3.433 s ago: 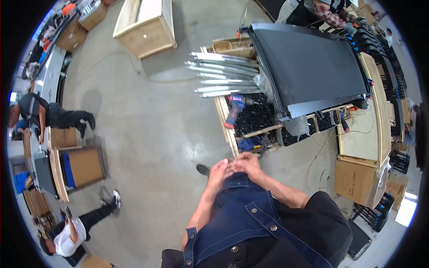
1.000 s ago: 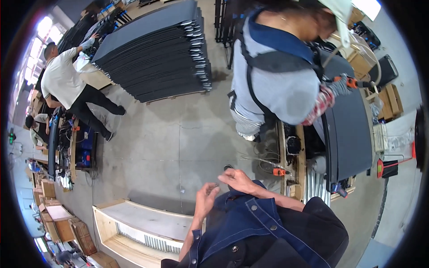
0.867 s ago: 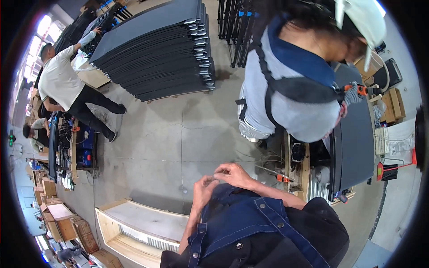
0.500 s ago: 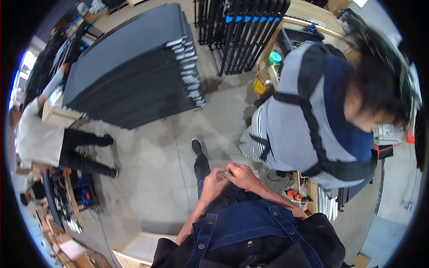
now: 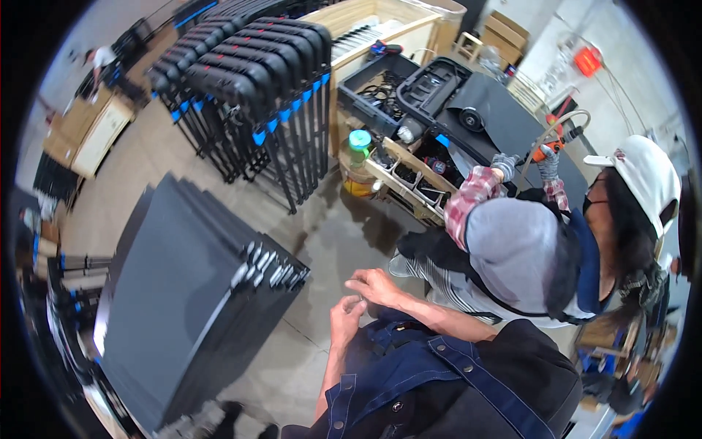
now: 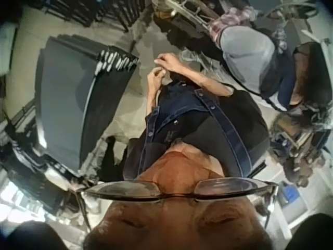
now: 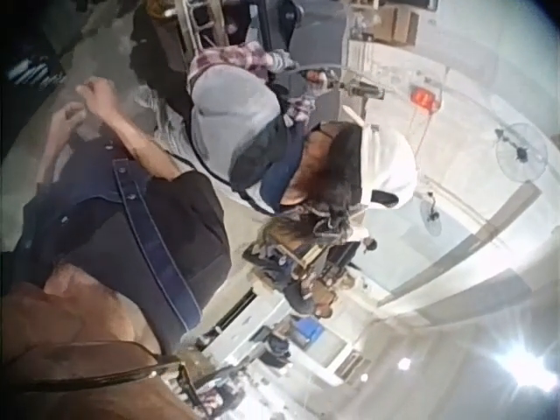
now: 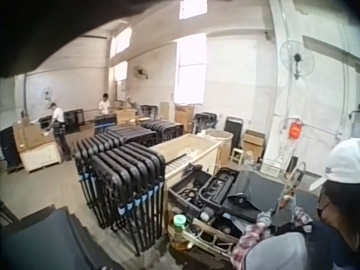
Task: Assembling components of a treadmill on a factory floor.
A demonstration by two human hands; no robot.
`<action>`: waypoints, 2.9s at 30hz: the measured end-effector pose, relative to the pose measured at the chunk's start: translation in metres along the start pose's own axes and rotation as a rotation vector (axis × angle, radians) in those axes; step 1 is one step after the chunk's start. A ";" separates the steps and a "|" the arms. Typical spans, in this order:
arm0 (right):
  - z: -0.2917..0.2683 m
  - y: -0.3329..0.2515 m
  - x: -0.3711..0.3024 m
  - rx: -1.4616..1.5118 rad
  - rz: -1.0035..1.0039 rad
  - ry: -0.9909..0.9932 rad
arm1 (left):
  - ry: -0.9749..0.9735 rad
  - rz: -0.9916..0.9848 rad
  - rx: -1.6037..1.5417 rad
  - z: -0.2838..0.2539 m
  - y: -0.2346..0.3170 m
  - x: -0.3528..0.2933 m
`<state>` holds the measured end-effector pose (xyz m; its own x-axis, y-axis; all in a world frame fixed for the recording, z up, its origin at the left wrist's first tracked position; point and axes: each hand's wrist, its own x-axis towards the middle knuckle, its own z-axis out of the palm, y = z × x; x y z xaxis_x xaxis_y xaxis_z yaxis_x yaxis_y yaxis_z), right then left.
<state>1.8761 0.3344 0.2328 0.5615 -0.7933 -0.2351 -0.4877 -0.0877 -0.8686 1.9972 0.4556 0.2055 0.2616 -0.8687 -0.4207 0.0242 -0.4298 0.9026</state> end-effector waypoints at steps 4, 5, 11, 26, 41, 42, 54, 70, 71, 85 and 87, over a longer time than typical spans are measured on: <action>-0.006 0.062 0.080 0.118 0.164 0.169 | -0.086 0.049 -0.028 -0.002 0.032 0.088; 0.003 0.104 0.113 0.580 0.342 0.219 | -0.131 0.052 -0.036 0.002 0.044 0.110; -0.055 0.178 0.230 0.568 0.705 0.558 | -0.135 0.016 -0.009 0.005 0.105 0.208; -0.301 0.277 0.244 -0.151 0.794 1.392 | -0.480 -0.162 0.196 0.044 0.183 0.455; -0.271 0.427 0.231 -0.282 0.806 1.206 | -0.211 -0.213 0.302 0.074 0.273 0.539; -0.254 0.433 0.220 -0.212 0.796 1.235 | -0.201 -0.210 0.313 0.082 0.277 0.541; -0.238 0.410 0.212 0.616 0.612 1.465 | -0.296 -0.218 0.327 0.135 0.305 0.537; -0.224 0.258 0.177 0.293 0.895 1.621 | -0.804 0.026 0.267 0.238 0.385 0.594; -0.218 0.214 0.178 0.231 1.003 1.527 | -0.890 0.063 0.295 0.248 0.387 0.599; -0.107 -0.144 0.117 1.530 0.837 1.233 | -1.394 0.058 0.449 0.309 0.337 0.650; -0.115 -0.148 0.142 1.535 0.831 1.202 | -1.398 0.035 0.475 0.310 0.339 0.653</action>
<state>1.9511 0.1651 0.3786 -0.3474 -0.3346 -0.8760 0.8179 0.3488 -0.4576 1.8767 -0.3334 0.2081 -0.8731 -0.2880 -0.3933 -0.3455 -0.2034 0.9161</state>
